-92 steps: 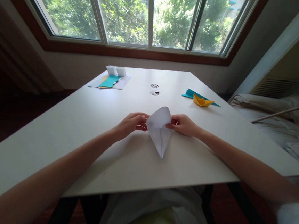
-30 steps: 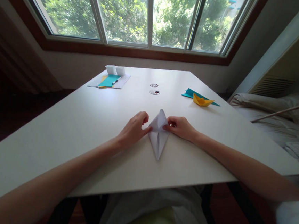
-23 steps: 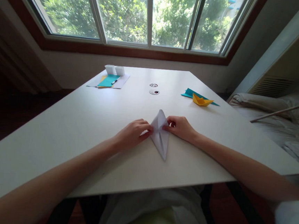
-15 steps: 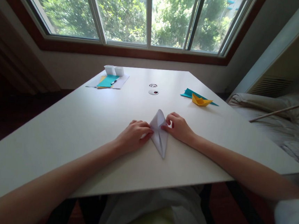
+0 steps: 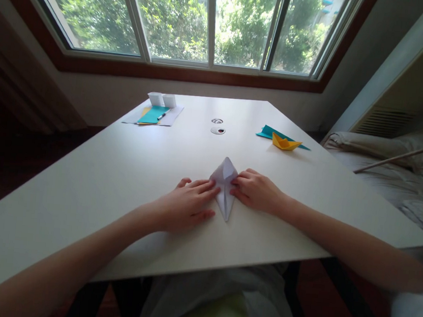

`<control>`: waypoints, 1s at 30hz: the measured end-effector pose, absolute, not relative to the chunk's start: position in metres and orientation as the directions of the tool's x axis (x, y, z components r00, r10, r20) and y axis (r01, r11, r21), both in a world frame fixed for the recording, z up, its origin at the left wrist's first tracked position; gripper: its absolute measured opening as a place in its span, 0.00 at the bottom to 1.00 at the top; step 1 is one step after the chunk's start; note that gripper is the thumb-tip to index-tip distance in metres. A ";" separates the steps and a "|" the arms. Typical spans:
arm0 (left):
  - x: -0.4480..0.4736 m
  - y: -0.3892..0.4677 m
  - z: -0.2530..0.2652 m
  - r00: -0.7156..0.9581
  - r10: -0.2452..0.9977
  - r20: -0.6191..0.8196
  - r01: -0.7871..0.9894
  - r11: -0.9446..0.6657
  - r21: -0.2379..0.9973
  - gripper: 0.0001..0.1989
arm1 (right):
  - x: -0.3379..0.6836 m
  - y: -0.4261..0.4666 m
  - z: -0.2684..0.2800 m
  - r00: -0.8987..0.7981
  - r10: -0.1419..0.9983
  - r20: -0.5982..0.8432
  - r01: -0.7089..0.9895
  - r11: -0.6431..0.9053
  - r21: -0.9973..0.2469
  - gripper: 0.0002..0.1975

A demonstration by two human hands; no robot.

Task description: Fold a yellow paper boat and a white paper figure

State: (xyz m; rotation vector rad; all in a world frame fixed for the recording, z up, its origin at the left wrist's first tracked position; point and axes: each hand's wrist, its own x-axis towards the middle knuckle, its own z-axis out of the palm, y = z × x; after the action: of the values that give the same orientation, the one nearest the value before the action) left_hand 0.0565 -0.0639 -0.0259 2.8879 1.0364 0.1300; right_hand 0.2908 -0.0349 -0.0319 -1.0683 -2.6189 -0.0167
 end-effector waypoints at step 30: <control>0.055 -0.078 -0.002 0.877 0.439 -0.194 0.480 -0.816 0.322 0.29 | 0.292 -0.038 -0.026 -0.701 0.663 0.262 0.676 0.735 -0.052 0.14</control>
State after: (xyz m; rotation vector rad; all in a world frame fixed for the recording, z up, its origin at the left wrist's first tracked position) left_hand 0.0552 -0.0778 -0.0021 2.6828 0.6810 -0.1565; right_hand 0.2921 -0.0382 -0.0259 -1.0528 -2.6749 -0.0695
